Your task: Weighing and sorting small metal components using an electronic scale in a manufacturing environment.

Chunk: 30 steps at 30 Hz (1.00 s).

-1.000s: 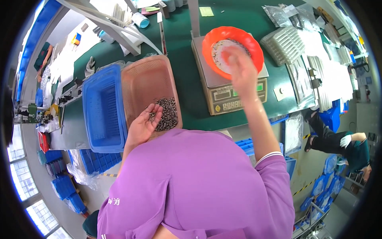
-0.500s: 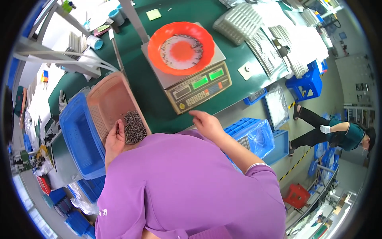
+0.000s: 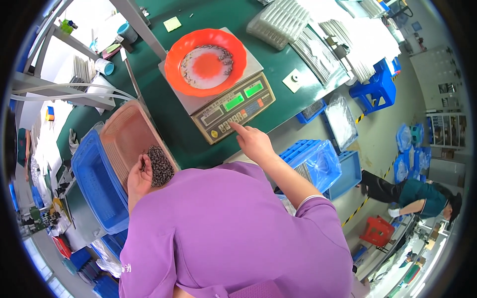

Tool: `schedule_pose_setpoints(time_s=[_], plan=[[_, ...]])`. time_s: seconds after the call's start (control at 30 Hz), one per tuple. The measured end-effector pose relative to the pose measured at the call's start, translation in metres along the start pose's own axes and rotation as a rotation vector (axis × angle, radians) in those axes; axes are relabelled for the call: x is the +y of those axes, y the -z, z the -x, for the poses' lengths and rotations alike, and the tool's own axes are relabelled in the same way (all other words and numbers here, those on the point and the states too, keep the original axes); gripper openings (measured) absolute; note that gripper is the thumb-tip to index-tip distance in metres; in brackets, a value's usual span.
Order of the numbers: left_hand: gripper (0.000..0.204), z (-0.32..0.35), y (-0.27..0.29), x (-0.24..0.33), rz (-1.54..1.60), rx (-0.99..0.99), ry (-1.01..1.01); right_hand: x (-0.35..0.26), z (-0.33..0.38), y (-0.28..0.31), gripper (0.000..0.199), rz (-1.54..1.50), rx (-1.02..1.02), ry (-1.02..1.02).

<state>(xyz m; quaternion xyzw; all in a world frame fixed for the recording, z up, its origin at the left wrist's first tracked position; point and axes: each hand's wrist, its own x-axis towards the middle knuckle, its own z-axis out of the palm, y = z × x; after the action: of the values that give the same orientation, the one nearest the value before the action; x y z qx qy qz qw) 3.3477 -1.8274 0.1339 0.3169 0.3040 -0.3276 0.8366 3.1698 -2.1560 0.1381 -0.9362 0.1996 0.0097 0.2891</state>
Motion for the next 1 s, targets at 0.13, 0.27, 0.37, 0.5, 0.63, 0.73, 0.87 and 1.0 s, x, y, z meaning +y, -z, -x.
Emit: schedule_pose_setpoints(time_s=[0.13,0.27,0.37,0.5,0.63,0.73,0.87,1.0], plan=[[0.018,0.007,-0.003,-0.001,-0.015,-0.006,-0.002,0.002,-0.006,0.000,0.048,0.074,-0.027,-0.008],[0.018,0.005,0.000,0.000,0.006,-0.024,0.029,0.001,-0.007,0.004,0.050,0.157,-0.083,-0.028],[0.018,0.005,-0.002,-0.003,0.006,-0.031,0.031,0.001,-0.007,0.004,0.050,0.179,-0.079,-0.024],[0.019,0.000,-0.004,-0.002,-0.044,-0.060,0.032,0.005,-0.006,0.004,0.047,0.182,-0.063,0.008],[0.019,-0.002,-0.011,-0.004,-0.122,-0.004,-0.032,0.009,0.000,0.007,0.044,0.059,0.081,-0.054],[0.021,-0.004,-0.011,-0.004,-0.113,0.012,-0.046,0.018,0.002,0.007,0.042,0.062,0.085,-0.094],[0.023,-0.004,-0.015,-0.004,-0.083,0.000,-0.014,0.025,0.001,0.004,0.043,0.135,0.068,-0.059],[0.025,-0.008,-0.011,-0.003,-0.074,-0.028,0.014,0.022,0.000,0.004,0.044,0.209,0.010,-0.085]])
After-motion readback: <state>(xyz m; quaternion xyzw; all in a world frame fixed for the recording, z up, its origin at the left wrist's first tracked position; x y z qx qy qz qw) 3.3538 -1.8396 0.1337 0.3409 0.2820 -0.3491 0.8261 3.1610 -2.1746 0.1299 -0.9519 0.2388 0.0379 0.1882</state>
